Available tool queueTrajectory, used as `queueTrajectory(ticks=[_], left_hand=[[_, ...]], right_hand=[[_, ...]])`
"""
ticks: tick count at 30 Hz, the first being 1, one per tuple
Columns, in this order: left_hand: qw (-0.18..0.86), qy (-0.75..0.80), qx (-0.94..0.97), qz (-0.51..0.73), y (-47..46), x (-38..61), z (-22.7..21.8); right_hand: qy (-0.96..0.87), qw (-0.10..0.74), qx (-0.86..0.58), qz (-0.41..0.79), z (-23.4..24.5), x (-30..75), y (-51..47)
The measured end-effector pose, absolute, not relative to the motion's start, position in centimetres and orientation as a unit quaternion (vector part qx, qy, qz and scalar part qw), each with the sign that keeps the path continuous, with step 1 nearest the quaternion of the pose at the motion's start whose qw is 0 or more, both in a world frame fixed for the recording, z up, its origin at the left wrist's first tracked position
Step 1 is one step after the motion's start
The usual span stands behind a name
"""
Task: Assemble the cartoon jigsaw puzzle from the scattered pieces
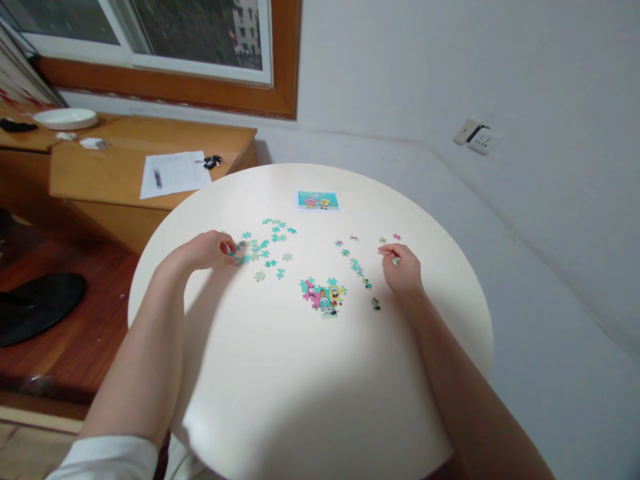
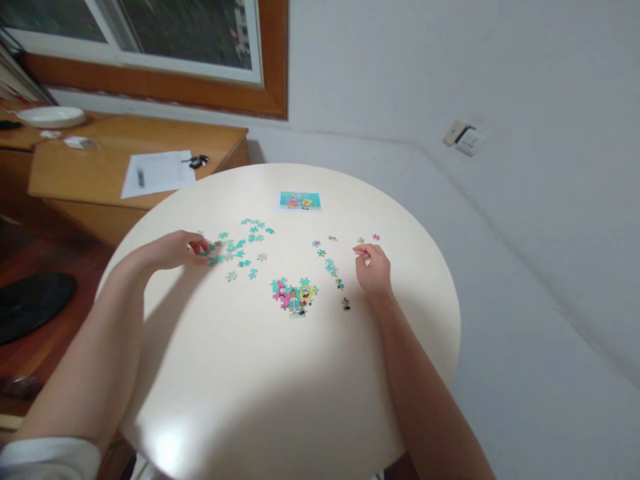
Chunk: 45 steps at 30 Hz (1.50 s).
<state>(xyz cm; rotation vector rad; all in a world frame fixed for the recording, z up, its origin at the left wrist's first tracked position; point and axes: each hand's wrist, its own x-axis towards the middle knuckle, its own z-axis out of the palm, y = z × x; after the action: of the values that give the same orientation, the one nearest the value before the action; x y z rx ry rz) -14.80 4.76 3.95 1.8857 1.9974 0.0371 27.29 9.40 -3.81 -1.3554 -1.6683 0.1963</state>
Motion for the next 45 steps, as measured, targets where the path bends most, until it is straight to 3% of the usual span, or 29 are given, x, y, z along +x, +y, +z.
queueTrajectory(ticks=[16, 45], left_hand=[[0.150, 0.697, 0.701, 0.031, 5.3, -14.4, 2.6], [0.177, 0.650, 0.738, 0.019, 5.6, -14.5, 2.2]], right_hand=[[-0.687, 0.463, -0.556, 0.074, -3.5, 27.0, 9.1], [-0.696, 0.458, -0.543, 0.097, -3.7, 26.9, 9.1]])
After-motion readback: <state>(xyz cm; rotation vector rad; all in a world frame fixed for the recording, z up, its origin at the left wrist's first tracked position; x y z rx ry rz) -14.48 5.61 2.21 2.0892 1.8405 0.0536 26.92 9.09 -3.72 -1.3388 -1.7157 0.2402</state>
